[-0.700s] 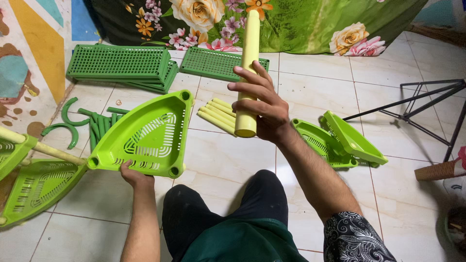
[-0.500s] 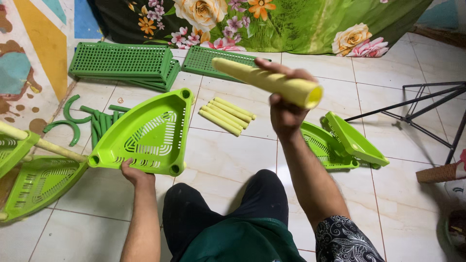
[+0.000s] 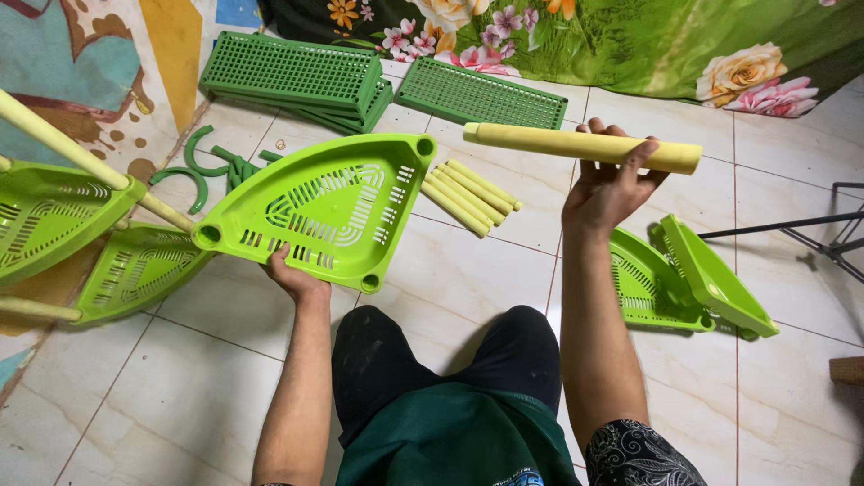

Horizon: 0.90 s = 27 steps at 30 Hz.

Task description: The person assembles a green plastic corner shelf unit by inserting yellow poles into triangular basket sections and stacking them vertically. They connect the components by hand, aligning the poles with the basket holes and securing the structure.

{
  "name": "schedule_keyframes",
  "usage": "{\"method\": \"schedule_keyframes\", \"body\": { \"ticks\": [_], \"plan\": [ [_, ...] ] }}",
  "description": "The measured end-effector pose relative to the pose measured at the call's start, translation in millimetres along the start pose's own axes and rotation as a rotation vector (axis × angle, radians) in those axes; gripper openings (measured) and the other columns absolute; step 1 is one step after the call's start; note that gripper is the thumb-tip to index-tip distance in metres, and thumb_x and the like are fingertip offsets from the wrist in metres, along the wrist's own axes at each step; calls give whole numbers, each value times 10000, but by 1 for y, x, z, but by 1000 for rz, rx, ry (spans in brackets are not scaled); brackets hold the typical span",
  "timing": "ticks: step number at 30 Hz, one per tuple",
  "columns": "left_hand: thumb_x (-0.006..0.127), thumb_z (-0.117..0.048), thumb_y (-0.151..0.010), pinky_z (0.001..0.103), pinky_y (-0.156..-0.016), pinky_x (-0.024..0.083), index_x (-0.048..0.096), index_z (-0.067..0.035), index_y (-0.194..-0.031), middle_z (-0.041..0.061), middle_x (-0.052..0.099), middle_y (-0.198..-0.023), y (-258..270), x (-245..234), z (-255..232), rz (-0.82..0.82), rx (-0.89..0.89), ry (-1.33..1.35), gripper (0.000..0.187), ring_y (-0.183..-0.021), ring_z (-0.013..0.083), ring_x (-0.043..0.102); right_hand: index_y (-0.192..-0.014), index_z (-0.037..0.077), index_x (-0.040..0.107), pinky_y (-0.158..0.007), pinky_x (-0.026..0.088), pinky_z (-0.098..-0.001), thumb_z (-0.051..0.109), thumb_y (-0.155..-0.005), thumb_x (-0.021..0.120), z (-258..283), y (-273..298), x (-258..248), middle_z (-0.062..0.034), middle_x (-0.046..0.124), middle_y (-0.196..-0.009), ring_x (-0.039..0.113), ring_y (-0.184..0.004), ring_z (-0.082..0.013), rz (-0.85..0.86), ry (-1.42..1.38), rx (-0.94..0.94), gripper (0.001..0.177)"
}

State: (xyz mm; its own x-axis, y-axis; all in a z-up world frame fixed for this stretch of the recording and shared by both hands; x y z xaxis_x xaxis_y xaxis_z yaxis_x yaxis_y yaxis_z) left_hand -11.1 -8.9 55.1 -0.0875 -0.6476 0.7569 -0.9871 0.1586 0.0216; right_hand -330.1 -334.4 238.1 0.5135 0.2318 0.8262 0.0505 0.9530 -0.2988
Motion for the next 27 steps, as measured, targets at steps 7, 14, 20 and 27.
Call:
{"method": "schedule_keyframes", "body": {
  "ticks": [7,14,20,27],
  "plan": [
    [535,-160,-828,480,-1075,529,449,-55,-1314,148,550,-1291,23,22,-7,66,134,37,505,-1229,315,595,-1394,117,303,-1093,610,-577,233,-1089,607,-9,56,33,-235,656,-1204,676,-1226,-429,183,35,-111,446],
    [558,-144,-798,467,-1076,529,464,-26,-1320,155,562,-1295,31,40,-17,58,181,65,543,-1218,316,603,-1392,136,300,-1169,531,-518,214,-1128,614,-7,74,48,-241,673,-1301,625,-1334,-409,345,117,-229,418],
    [545,-118,-789,461,-1069,542,507,12,-1314,185,594,-1281,31,45,-20,125,276,37,542,-1188,328,627,-1307,118,318,-1166,530,-486,216,-1121,648,-9,86,48,-271,687,-1312,641,-1323,-354,448,373,-340,392],
    [504,-85,-754,455,-1092,559,515,56,-1325,207,602,-1303,21,51,-39,182,363,22,588,-1195,338,642,-1378,22,439,-1200,515,-452,124,-1137,678,-14,86,26,-251,627,-1349,627,-1371,-341,547,620,-187,355]
  ]
}}
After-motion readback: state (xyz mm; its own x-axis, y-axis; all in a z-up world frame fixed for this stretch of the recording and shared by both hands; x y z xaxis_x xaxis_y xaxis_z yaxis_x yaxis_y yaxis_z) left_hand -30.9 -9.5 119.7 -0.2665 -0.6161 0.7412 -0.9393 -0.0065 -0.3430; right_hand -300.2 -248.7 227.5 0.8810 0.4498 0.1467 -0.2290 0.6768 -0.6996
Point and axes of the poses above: each hand's wrist, its own y-axis away from the middle knuckle, its own x-axis out of the palm, z = x × y, the point moved 2 cm from there along -y, towards the middle knuckle
